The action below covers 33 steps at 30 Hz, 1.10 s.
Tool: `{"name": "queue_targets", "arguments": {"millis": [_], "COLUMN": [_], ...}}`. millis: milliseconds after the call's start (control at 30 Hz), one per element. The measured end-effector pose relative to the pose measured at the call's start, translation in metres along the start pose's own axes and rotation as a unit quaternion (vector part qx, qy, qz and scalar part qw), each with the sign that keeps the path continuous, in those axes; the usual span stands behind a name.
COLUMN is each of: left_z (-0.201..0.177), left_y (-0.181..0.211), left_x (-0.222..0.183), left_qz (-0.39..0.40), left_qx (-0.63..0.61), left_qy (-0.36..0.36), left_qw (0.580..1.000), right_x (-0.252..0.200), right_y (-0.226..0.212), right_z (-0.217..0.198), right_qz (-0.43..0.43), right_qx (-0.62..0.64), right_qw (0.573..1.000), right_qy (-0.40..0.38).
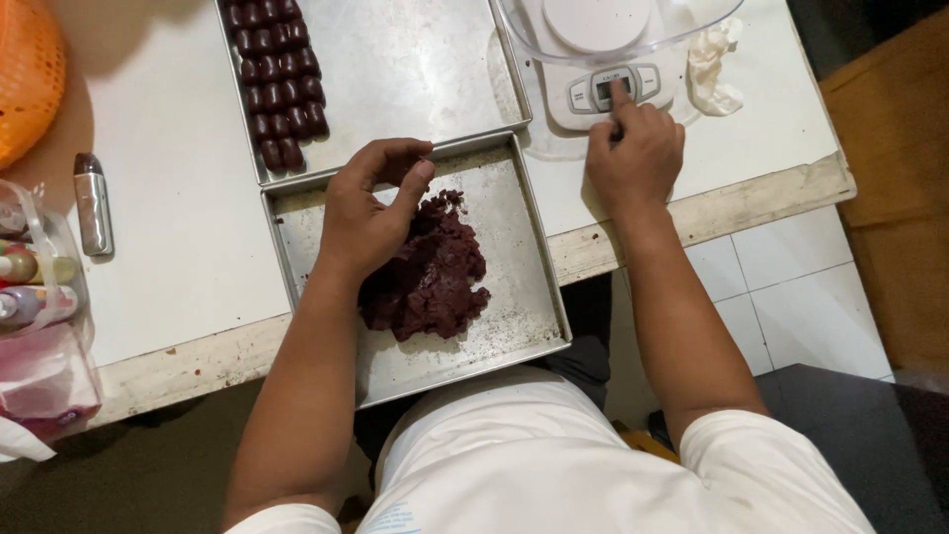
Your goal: Portioning a dark filling paste using a digital scale and rolling each portion into a cylindrical shape by hand.
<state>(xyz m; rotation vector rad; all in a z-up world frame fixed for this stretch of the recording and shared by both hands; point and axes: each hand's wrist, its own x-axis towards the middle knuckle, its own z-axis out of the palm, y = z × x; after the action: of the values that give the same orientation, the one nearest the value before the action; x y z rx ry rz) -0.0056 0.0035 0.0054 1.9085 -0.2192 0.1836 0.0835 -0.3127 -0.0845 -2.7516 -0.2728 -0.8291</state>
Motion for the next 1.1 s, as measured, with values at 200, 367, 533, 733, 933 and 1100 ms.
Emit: {"name": "queue_targets", "arguments": {"millis": [200,367,533,733,933,1100], "left_z": [-0.003,-0.003,-0.005,-0.006,-0.008,-0.007], "left_y": [0.001,-0.002,0.003,0.003,0.004,0.006], "left_x": [0.0,0.0,-0.001,-0.001,-0.003,-0.002], "left_qz": [-0.009,-0.014,-0.02,-0.008,-0.011,-0.024], "left_qx": [0.0,-0.003,0.008,-0.004,-0.006,0.0], "left_qy": [0.003,0.011,0.007,0.011,0.007,0.005], "left_qw": [1.0,1.0,1.0,1.0,1.0,1.0], "right_x": [0.001,0.006,-0.007,-0.006,-0.001,-0.004], "right_y": [-0.002,-0.001,-0.005,-0.015,-0.014,-0.015], "right_z": [0.003,-0.005,-0.008,-0.014,-0.008,-0.013], "right_qz": [-0.073,0.008,0.009,-0.007,0.01,0.013], "right_qx": [-0.011,0.029,0.018,0.016,0.047,0.041], "right_qw": [0.997,0.999,1.0,1.0,0.999,0.999], "right_qy": [0.013,-0.018,0.004,0.013,0.011,0.008]}}
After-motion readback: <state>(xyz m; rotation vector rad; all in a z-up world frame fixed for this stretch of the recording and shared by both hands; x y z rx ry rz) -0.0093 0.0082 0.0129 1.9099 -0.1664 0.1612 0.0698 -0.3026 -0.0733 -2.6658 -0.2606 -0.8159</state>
